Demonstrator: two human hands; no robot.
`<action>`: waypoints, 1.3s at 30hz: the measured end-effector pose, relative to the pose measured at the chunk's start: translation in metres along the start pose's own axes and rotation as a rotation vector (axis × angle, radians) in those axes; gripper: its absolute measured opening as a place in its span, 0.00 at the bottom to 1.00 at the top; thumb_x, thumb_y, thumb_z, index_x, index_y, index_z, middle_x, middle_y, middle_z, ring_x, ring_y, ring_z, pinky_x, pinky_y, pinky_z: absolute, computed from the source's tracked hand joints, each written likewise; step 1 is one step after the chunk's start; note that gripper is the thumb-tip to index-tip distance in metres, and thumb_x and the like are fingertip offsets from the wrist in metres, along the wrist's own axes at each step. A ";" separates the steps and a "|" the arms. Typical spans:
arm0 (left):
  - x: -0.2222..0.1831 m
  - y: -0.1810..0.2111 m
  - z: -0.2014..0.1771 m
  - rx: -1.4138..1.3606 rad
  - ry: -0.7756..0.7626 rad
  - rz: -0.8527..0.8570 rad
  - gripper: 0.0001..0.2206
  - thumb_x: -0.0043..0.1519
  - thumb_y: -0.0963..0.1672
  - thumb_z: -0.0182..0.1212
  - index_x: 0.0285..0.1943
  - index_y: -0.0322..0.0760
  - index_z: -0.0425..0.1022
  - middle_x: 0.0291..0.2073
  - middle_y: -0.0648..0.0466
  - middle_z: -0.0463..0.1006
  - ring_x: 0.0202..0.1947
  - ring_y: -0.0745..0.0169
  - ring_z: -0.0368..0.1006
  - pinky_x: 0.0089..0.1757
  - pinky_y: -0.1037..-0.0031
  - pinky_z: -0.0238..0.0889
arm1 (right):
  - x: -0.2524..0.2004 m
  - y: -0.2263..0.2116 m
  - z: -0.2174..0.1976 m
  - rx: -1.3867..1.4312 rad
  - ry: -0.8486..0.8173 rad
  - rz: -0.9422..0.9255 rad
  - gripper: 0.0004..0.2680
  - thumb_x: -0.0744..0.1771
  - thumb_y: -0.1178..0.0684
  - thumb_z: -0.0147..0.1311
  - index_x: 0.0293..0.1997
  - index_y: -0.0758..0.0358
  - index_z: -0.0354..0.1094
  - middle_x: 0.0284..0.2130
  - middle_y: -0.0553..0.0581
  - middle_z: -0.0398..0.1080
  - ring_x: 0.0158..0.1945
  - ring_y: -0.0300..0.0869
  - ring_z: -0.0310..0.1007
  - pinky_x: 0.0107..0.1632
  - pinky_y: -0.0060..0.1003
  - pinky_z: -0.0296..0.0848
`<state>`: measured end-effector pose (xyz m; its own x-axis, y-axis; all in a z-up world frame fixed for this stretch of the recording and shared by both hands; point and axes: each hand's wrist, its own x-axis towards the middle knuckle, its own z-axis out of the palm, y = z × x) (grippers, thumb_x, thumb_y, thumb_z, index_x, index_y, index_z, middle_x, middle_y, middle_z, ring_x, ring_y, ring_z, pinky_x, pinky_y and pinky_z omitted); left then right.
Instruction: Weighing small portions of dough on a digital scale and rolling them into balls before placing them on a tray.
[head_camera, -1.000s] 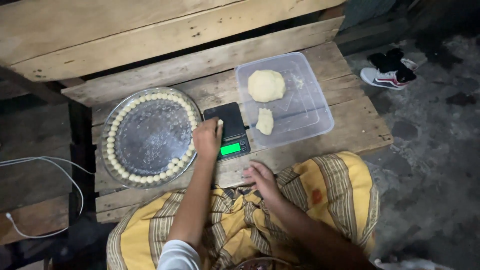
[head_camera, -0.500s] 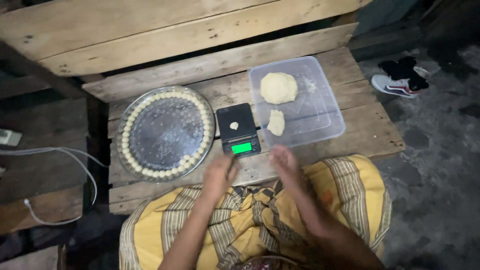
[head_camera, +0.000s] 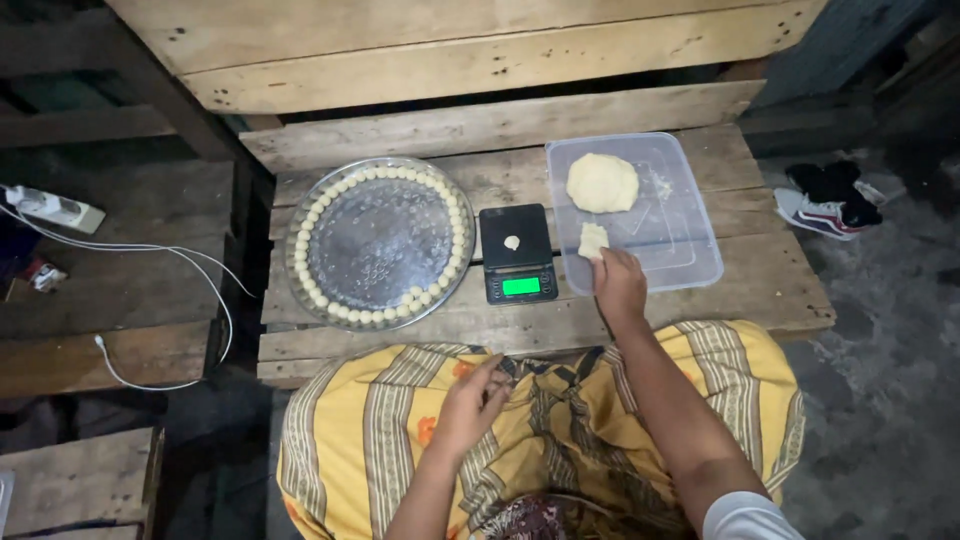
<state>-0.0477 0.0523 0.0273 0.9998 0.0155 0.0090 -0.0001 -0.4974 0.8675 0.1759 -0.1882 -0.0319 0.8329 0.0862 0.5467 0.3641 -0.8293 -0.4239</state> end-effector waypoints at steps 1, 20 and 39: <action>0.002 0.002 -0.001 -0.001 0.001 0.007 0.25 0.59 0.39 0.65 0.67 0.30 0.69 0.43 0.49 0.84 0.33 0.64 0.80 0.36 0.78 0.75 | 0.001 0.002 -0.002 -0.002 0.006 -0.002 0.08 0.67 0.57 0.57 0.48 0.69 0.75 0.45 0.63 0.77 0.47 0.56 0.73 0.51 0.46 0.72; 0.053 0.021 0.015 -0.034 -0.126 -0.003 0.27 0.58 0.52 0.70 0.65 0.40 0.71 0.51 0.44 0.79 0.57 0.38 0.73 0.55 0.51 0.65 | -0.077 -0.032 -0.054 0.980 -0.698 0.692 0.09 0.65 0.58 0.61 0.48 0.72 0.76 0.29 0.66 0.79 0.28 0.48 0.81 0.28 0.38 0.80; 0.060 -0.003 0.033 -0.235 -0.161 -0.312 0.17 0.64 0.55 0.62 0.53 0.45 0.77 0.42 0.36 0.80 0.52 0.34 0.75 0.51 0.53 0.67 | -0.090 -0.060 -0.048 0.871 -0.743 0.685 0.17 0.63 0.47 0.69 0.51 0.69 0.78 0.31 0.59 0.78 0.34 0.39 0.78 0.37 0.39 0.77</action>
<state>0.0129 0.0262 0.0085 0.9425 -0.0113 -0.3339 0.3177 -0.2790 0.9062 0.0588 -0.1729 -0.0213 0.8800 0.3059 -0.3634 -0.3025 -0.2289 -0.9252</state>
